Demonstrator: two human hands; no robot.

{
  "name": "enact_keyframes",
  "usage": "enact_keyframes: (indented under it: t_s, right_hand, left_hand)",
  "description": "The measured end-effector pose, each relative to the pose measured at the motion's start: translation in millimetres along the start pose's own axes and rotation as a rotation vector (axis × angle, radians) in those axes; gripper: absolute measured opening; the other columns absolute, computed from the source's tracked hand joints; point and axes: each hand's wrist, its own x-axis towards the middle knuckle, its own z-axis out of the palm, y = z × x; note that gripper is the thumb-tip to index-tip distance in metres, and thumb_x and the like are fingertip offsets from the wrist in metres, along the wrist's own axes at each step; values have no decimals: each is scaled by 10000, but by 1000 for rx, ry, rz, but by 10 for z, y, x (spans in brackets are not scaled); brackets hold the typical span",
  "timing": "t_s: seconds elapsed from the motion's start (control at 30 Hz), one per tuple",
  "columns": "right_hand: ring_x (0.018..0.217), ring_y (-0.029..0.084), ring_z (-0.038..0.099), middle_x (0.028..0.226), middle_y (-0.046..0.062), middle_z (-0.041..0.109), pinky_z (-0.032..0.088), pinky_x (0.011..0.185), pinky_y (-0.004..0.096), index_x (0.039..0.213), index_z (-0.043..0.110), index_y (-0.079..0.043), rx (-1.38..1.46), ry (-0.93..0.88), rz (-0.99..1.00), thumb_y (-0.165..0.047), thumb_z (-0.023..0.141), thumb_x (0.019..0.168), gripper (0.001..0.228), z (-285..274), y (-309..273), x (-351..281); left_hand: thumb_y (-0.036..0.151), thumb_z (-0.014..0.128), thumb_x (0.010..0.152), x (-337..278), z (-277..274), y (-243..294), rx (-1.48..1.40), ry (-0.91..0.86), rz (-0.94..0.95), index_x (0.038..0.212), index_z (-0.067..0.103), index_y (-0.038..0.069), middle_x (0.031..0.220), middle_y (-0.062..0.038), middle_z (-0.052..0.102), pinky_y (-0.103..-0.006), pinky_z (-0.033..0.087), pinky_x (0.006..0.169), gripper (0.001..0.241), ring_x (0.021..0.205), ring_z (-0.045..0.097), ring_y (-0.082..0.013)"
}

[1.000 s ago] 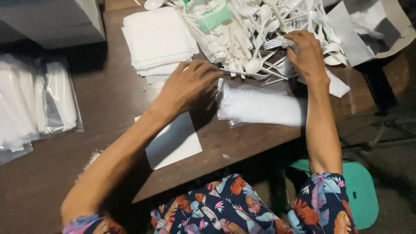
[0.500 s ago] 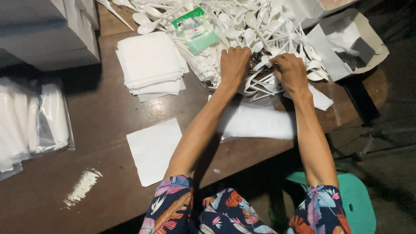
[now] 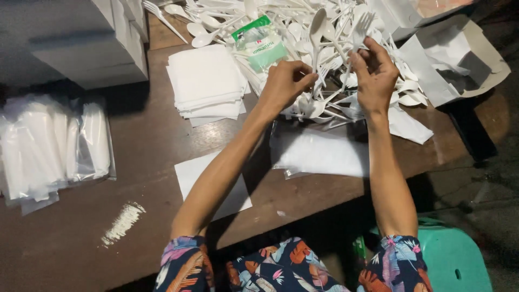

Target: Wrapping plastic forks and spoons in paper napkins and placing them into plastic bags.

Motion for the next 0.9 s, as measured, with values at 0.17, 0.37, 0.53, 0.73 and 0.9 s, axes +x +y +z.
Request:
enact_keyframes:
  t_s: [0.17,0.37,0.53,0.73,0.9]
  right_hand:
    - [1013,171,723,1111,174,732,648,873,333,1297,651,-12,265,-119,187,-52,744,1022,293,660,-1159,-250]
    - [984,185,723,1071,176,745,640,790,359,1206,730,-24,167,-338,186,-54,765,985,226,1079,-1641,-360]
    - [928,160,680,1018,165,738,619,769,348,1178,751,-26,201,-463,225,-67,752,997,186,1323,-1825,-362]
    - [851,123,676,942,151,739,603,681,294,1154,779,-59,120,-513,190,-105,779,990,170,1557,-1860,-378]
    - [844,126,661,937,169,754,566,680,316,1143,788,-41,57,-557,90,-71,770,992,156,1694,-1997,-384]
  left_hand:
    - [264,783,891,-618,-694,303,-231,-134,-39,978,748,76,771,-107,793,-276,607,703,210,754,793,-187]
    - [192,788,901,-1087,-1236,534,-228,-141,-31,961,728,60,767,-135,789,-294,590,733,157,764,771,-183]
    - [243,792,917,-1290,-1503,465,-128,-58,-7,956,743,109,747,-76,791,-262,583,701,148,749,789,-170]
    - [174,795,903,-1421,-1660,422,15,-2,10,987,751,58,747,-111,787,-304,595,684,150,738,794,-220]
    - [258,808,891,-1428,-1713,478,85,-6,-59,895,773,69,681,-75,770,-275,572,618,192,658,773,-192]
